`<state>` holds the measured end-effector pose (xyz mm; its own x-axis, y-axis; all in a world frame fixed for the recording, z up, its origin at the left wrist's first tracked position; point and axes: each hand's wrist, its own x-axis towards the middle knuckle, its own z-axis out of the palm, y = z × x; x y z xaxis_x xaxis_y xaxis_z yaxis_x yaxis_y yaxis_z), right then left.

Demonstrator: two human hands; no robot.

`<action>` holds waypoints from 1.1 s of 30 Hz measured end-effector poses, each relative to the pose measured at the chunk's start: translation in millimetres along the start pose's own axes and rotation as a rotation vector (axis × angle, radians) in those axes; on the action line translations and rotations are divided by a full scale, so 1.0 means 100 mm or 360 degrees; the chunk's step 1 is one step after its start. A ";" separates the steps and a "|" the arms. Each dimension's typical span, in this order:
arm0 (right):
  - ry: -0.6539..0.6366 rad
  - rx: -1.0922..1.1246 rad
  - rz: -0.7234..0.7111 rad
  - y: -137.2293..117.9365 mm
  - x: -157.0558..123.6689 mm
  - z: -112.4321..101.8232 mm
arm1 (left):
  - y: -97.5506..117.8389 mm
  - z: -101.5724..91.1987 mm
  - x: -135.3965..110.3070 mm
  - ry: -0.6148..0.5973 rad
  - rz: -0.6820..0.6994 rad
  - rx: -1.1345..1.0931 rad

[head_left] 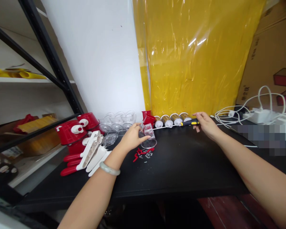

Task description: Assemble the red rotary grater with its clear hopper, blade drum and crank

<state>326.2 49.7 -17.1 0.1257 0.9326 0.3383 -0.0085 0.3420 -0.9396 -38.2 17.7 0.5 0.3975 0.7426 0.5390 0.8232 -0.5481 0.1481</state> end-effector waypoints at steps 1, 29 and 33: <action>0.0003 0.0066 0.0029 -0.01 0.00 0.00 | 0.00 0.00 0.00 -0.0002 0.0001 0.0001; -0.0152 0.0287 0.0148 -0.02 0.00 -0.01 | 0.02 -0.02 0.00 -0.0020 -0.0001 0.0038; -0.0202 0.0225 0.0062 -0.06 -0.02 -0.02 | 0.02 -0.02 0.00 -0.0008 0.0013 0.0034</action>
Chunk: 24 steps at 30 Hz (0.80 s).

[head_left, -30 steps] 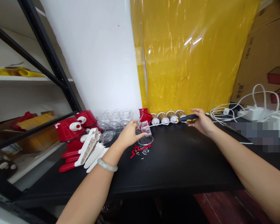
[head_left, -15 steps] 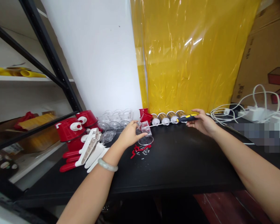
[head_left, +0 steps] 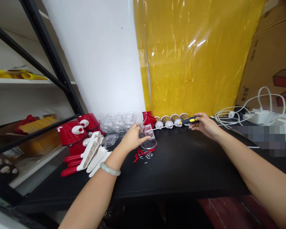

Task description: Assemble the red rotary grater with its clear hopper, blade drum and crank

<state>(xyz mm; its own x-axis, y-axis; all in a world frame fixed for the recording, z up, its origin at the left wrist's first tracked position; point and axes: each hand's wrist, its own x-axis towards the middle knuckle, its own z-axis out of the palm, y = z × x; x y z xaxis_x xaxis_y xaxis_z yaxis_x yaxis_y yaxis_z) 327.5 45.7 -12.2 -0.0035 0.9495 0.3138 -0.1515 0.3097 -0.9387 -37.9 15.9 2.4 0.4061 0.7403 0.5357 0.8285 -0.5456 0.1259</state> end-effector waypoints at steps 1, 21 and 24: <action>-0.0006 -0.0076 -0.0029 0.01 0.00 0.00 | 0.00 0.00 0.00 0.0005 -0.0003 -0.0004; 0.0121 -0.0187 -0.0064 0.07 0.01 0.00 | 0.00 0.01 0.00 -0.0002 -0.0016 0.0003; 0.0096 0.0037 0.0010 0.06 0.03 0.01 | 0.01 0.00 0.01 -0.0008 -0.0034 0.0010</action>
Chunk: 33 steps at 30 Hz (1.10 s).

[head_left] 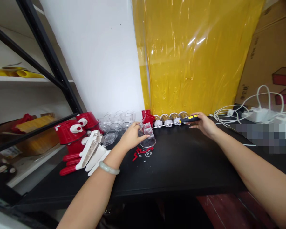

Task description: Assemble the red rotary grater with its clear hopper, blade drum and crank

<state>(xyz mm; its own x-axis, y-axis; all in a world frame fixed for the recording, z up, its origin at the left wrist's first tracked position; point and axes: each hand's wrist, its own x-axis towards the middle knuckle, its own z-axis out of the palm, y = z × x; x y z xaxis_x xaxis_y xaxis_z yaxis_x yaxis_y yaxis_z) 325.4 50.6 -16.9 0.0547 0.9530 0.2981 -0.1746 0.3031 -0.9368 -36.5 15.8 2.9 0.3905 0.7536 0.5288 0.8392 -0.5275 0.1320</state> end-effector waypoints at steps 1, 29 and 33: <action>-0.0019 0.0041 -0.0010 -0.01 0.00 0.00 | 0.00 0.00 0.00 -0.0006 -0.0001 0.0003; -0.0029 0.0013 -0.0030 -0.02 0.01 -0.03 | 0.02 -0.01 0.00 -0.0009 0.0002 -0.0020; -0.0067 -0.0196 -0.0051 -0.03 -0.02 -0.05 | 0.01 0.00 0.01 -0.0022 -0.0011 0.0015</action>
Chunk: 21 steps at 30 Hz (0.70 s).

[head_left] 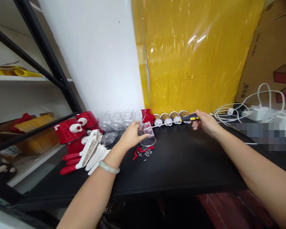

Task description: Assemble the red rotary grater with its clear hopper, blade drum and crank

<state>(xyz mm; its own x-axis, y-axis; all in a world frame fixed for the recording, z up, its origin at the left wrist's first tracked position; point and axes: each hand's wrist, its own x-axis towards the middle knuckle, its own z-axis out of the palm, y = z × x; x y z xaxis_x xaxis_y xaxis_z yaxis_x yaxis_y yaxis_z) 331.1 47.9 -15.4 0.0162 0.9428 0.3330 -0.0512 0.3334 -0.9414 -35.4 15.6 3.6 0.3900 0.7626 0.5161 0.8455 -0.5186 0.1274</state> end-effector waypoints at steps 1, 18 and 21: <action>-0.0004 -0.0044 0.0024 0.00 0.00 0.00 | 0.00 0.00 0.00 -0.0002 0.0001 0.0005; -0.0010 0.0300 0.0132 -0.05 -0.02 0.04 | 0.00 -0.01 0.00 -0.0012 -0.0005 -0.0019; -0.0056 0.0238 0.0023 -0.05 -0.03 0.04 | 0.00 -0.01 -0.01 -0.0011 0.0008 -0.0014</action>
<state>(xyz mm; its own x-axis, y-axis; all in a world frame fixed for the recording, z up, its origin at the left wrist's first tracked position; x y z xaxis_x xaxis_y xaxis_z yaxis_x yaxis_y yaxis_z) 327.7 43.6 -12.0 -0.0203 0.9460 0.3236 -0.1990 0.3133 -0.9285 -35.8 14.6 3.9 0.3970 0.7625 0.5109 0.8401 -0.5261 0.1323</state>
